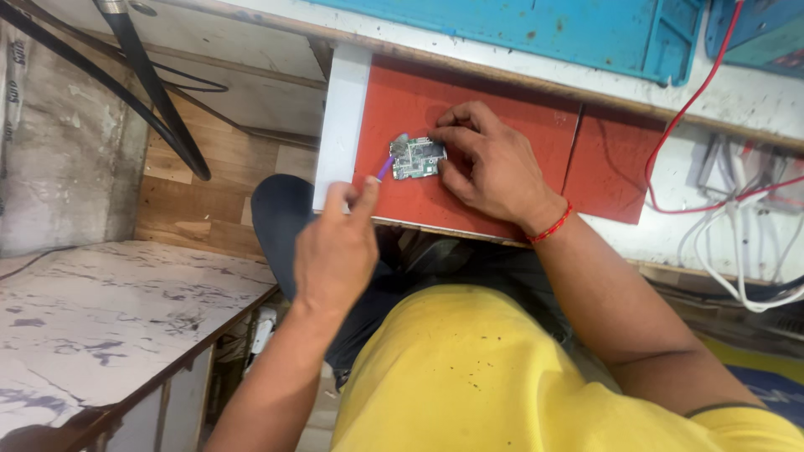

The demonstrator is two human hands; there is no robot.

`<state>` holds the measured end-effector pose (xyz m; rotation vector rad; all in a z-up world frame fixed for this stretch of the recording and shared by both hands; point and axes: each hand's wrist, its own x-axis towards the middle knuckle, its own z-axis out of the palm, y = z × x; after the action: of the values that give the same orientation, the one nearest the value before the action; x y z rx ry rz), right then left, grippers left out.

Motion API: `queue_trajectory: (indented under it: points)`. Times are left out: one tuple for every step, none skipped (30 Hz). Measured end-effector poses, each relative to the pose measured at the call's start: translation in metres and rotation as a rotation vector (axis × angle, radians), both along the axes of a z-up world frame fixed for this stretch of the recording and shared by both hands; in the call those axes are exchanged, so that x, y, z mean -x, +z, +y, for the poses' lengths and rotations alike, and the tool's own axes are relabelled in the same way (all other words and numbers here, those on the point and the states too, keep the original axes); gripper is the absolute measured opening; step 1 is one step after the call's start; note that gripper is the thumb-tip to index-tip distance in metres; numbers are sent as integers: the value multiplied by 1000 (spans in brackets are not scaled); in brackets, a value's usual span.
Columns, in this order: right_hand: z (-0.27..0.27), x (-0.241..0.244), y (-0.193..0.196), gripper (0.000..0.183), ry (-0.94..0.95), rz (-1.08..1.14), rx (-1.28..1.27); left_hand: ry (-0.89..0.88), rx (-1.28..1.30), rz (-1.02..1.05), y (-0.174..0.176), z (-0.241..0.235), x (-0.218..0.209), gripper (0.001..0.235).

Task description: The person uses a small brush to clean a circuit board placed on a red mat. They repeatedly scrub different areas of the board's surface and edges while holding it steady with the other hand.

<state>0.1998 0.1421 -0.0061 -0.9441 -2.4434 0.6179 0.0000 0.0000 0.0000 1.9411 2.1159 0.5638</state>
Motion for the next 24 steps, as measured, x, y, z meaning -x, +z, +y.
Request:
queue_trajectory:
  points:
    - [1,-2,0,34,12,7,-32,-37,5,-17,0,-4,-3,41]
    - [-1,-3,0,33,-5,-10,5,-75,10,-34,1,-10,-7,42]
    - [0,-2,0,33,-10,-26,36,-102,9,-49,2,-13,-9,43]
    - [1,-1,0,32,-16,-43,67,-47,-6,-53,0,-9,-5,40]
    - [1,0,1,33,-5,-24,45,3,-15,-51,0,-4,4,37]
    - [2,-1,2,33,5,-5,24,54,-25,-49,0,-1,9,33]
    - [0,-3,2,34,6,10,6,4,-22,-39,1,-5,7,37]
    - [-3,-2,1,33,-1,4,17,-45,-18,-29,2,-11,3,40]
    - [-2,-2,1,32,-1,-8,17,-88,-27,-23,3,-11,-1,43]
    - [-1,-2,2,31,-2,-20,16,-51,-3,-13,3,-8,1,41]
    - [0,-2,3,32,2,-19,19,-11,23,2,4,-5,6,39]
    - [2,-3,3,32,5,-19,23,29,49,16,5,-3,9,37]
    - [-1,-3,3,33,3,-16,36,-14,22,28,5,-6,8,39]
    - [-3,-1,2,33,2,-10,38,-58,-5,39,5,-9,4,40]
    - [-2,-2,2,32,2,-10,30,-100,-43,43,4,-9,0,42]
    - [-1,-2,2,32,2,-9,22,-79,-19,30,3,-8,0,40]
    - [0,-2,3,32,5,-13,24,-51,3,18,2,-7,0,39]
    - [0,-3,4,32,8,-17,27,-23,25,7,2,-7,-1,37]
    - [-1,-2,4,32,6,-15,33,-31,16,19,2,-6,0,37]
    - [-1,0,3,32,9,-7,29,-38,7,31,2,-5,-1,38]
    - [-1,-1,3,32,6,-6,23,-51,-5,36,1,-3,-3,38]
    - [-1,-1,4,32,3,-5,16,-76,-1,23,2,-4,-4,39]
    - [-1,-2,4,32,0,-7,23,-89,0,10,3,-7,-8,40]
    - [-3,-2,5,32,-3,-8,30,-102,2,-3,4,-8,-10,41]
